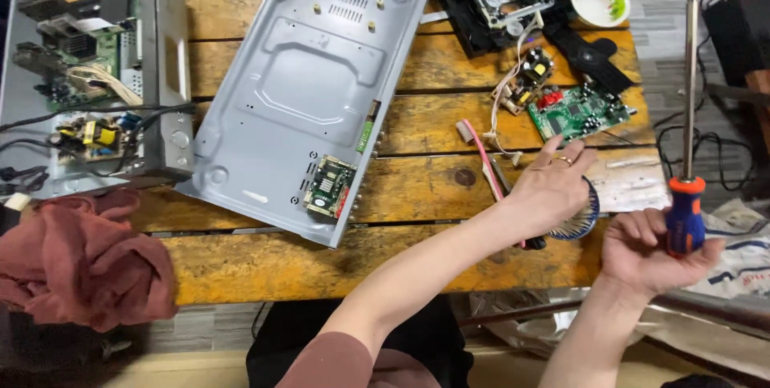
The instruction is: Repairing an electronic device by using a screwdriver to manipulate screws on a circuit board.
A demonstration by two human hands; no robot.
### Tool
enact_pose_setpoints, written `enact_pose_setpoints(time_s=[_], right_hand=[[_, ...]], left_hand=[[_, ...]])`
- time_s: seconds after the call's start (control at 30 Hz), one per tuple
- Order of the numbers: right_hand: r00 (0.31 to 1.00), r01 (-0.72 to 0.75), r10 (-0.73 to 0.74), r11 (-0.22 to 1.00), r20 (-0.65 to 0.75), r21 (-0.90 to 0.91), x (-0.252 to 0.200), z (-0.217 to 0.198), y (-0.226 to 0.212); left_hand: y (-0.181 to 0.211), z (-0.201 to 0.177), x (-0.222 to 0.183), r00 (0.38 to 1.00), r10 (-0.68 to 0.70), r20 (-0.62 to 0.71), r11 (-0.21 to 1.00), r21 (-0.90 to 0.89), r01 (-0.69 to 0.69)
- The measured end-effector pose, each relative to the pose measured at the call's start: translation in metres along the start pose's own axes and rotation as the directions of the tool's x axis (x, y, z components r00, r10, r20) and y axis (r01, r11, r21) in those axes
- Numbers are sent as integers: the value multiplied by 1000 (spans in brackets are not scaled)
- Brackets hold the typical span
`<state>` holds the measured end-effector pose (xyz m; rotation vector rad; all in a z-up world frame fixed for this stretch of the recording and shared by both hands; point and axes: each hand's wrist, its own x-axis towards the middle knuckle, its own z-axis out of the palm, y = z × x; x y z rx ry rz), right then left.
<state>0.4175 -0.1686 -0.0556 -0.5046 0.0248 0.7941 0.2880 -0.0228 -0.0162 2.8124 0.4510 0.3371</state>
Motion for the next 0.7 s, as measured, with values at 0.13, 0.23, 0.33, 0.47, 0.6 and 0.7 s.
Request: enact_pose_setpoints(time_s=[0.13,0.23,0.33,0.47,0.6,0.7], right_hand=[[999,41,-41,999,-16,-32,-4,12,7],[998,50,-50,999,-24,16,-5,13,5],[994,4,-5,1000,110,15,-6,15,5],[998,37,-36,999,47,-25,-9,20,9],[998,55,-55,998,-1,-24,-10,25,10],[998,57,-57,998,-4,-32,-9,21,9]], left_hand=[[-6,-59,-15,989,-80,127,982,-162,100],[-23,-61,-28,985,-153,83,861,-478,174],[-37,-52,-56,962,-234,-144,630,-776,37],[-42,-76,-86,931,-364,-30,211,-976,51],[-48,-76,-98,900,-435,12,170,-981,95],[-51,-72,-104,905,-424,-47,193,-980,40]])
